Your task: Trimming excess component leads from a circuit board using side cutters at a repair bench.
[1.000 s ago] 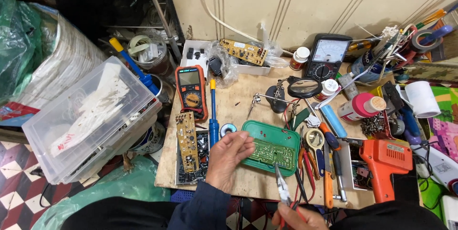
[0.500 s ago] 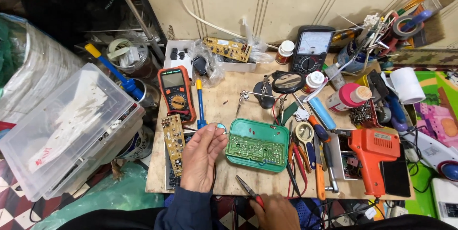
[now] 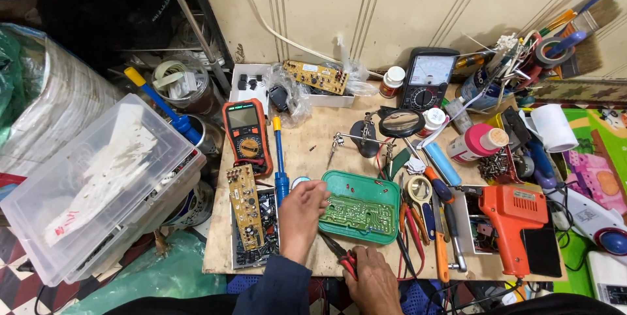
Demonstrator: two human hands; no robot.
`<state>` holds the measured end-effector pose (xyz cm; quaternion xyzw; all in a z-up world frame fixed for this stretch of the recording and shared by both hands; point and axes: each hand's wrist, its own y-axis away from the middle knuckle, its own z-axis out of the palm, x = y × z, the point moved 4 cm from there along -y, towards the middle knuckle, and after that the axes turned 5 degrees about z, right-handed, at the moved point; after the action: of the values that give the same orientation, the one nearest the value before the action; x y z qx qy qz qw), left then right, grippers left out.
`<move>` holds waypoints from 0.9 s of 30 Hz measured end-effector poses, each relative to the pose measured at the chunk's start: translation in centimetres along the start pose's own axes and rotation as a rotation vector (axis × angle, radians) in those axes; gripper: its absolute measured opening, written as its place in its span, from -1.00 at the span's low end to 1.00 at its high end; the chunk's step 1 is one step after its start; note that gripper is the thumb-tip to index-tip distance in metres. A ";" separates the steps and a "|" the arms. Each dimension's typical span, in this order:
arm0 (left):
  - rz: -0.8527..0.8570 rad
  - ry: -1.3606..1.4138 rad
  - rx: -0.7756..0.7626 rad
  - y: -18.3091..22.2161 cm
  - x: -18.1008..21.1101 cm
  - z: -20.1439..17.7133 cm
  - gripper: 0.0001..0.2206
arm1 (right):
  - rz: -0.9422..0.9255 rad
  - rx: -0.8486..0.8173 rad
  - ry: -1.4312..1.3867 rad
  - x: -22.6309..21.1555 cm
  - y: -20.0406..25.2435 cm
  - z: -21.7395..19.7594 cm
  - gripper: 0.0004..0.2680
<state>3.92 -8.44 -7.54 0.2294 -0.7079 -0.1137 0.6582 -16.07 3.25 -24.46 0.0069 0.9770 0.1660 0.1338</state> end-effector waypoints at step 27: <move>0.122 -0.239 0.046 -5.9 -1.0 0.1 -0.73 | 0.203 -0.252 -0.142 -1.3 0.4 -1.3 -0.63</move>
<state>4.90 -13.11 -11.21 0.1857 -0.7963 -0.0834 0.5696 -15.17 3.13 -22.83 0.1006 0.9307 0.2991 0.1848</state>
